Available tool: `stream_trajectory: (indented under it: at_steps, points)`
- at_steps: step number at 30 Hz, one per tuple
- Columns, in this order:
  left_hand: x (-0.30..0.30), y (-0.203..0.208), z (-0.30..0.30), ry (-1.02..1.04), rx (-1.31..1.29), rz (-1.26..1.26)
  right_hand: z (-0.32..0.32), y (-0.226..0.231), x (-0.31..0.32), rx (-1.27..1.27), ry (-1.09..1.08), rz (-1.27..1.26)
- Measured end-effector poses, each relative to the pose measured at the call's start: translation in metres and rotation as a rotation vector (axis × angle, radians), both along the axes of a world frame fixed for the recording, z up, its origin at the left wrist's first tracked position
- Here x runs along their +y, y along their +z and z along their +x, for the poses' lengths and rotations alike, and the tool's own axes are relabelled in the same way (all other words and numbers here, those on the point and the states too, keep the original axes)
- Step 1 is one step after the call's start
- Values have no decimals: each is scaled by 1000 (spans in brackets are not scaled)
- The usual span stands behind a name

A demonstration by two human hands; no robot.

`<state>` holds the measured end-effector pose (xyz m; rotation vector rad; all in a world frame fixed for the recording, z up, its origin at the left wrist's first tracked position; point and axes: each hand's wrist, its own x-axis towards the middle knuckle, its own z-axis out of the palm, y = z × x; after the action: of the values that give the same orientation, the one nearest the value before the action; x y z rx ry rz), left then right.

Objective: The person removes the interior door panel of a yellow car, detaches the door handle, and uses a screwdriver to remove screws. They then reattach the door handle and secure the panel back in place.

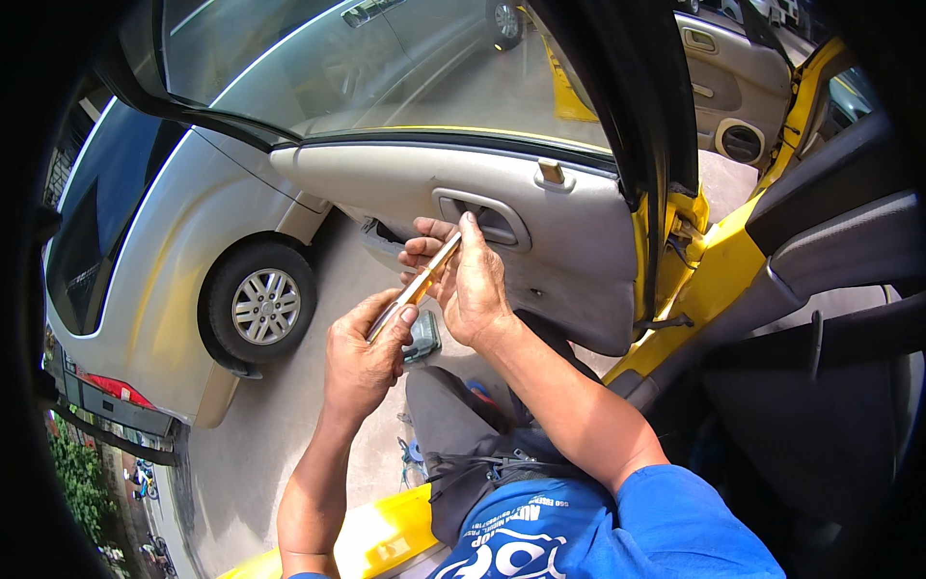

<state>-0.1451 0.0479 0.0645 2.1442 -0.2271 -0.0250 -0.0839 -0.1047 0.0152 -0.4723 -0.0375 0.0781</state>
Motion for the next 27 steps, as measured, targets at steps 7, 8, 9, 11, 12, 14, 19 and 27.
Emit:
stream_trajectory:
  at_steps: [7, 8, 9, 11, 12, 14, 19, 27]
  points:
    - [-8, -5, 3, -115, -381, 7, -24, -12, 13, -94, 71, -216]
    - [-5, 0, -2, -6, 101, -413, -24, -13, 14, -76, 77, -238]
    - [-3, 7, -1, 25, 336, -711, -23, -13, 14, -65, 61, -255]
    - [2, 16, -1, -8, 703, -692, -23, -12, 13, -44, 53, -277]
    - [3, 17, -1, -40, 605, -559, -23, -11, 11, -42, 61, -281]
    - [2, 13, 0, 28, 366, -218, -24, -8, 11, -47, 73, -243]
    - [-1, -7, 9, -80, -830, 364, -19, -1, 9, 8, 82, -199]
    - [13, -4, 10, 65, 282, -240, -21, -5, 12, 24, 65, -207]
